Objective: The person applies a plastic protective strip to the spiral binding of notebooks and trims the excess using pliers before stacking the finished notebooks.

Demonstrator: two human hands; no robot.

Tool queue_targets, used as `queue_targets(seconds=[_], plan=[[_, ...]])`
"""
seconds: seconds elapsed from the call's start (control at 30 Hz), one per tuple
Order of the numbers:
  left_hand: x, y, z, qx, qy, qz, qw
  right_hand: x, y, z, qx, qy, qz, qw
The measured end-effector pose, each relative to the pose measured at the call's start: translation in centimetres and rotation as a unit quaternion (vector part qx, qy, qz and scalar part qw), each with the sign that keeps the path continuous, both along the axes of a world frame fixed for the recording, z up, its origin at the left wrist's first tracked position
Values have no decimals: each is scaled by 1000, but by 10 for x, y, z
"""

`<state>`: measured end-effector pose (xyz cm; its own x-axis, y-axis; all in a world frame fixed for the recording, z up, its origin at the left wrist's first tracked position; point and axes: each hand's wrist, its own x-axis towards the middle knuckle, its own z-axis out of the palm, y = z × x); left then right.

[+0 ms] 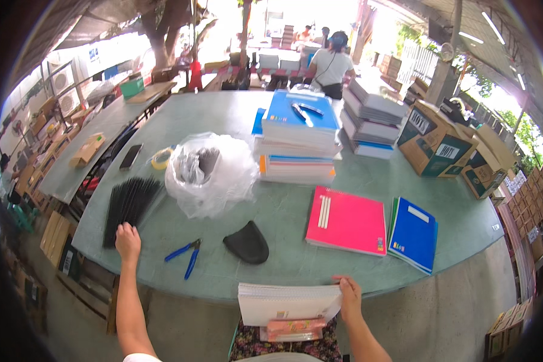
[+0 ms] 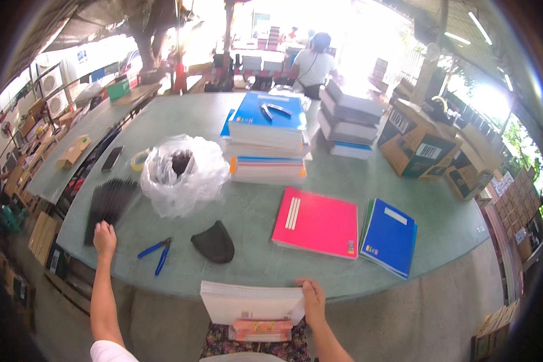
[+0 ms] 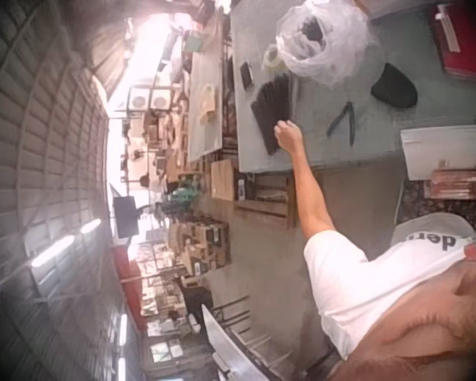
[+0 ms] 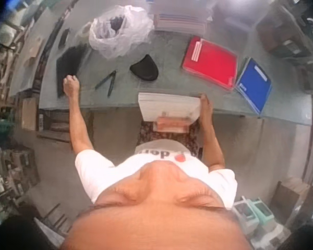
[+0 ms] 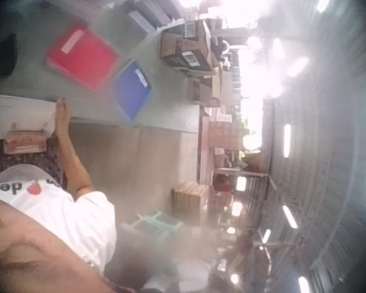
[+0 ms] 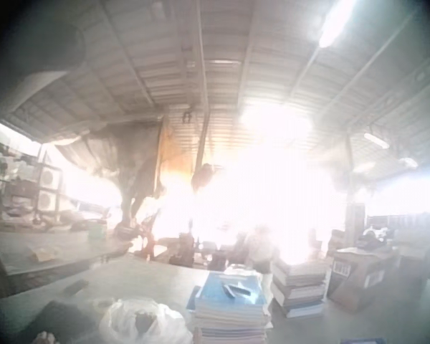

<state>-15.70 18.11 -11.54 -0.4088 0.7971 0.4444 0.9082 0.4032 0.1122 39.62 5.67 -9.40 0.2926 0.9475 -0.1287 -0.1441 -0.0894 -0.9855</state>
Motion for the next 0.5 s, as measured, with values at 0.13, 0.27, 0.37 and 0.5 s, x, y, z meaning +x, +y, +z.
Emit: queue_targets(seconds=[0.13,0.27,0.37,0.5], plan=[[4,-16,15,191,-23,-52,980,12,25,10,242,-518,-27,820],[25,-46,38,237,-34,-95,966,-74,19,71,275,-417,272,823],[37,-77,62,290,-61,-132,946,-113,22,57,335,-507,291,739],[69,-142,138,433,-443,-173,766,-118,23,26,269,-520,285,759]])
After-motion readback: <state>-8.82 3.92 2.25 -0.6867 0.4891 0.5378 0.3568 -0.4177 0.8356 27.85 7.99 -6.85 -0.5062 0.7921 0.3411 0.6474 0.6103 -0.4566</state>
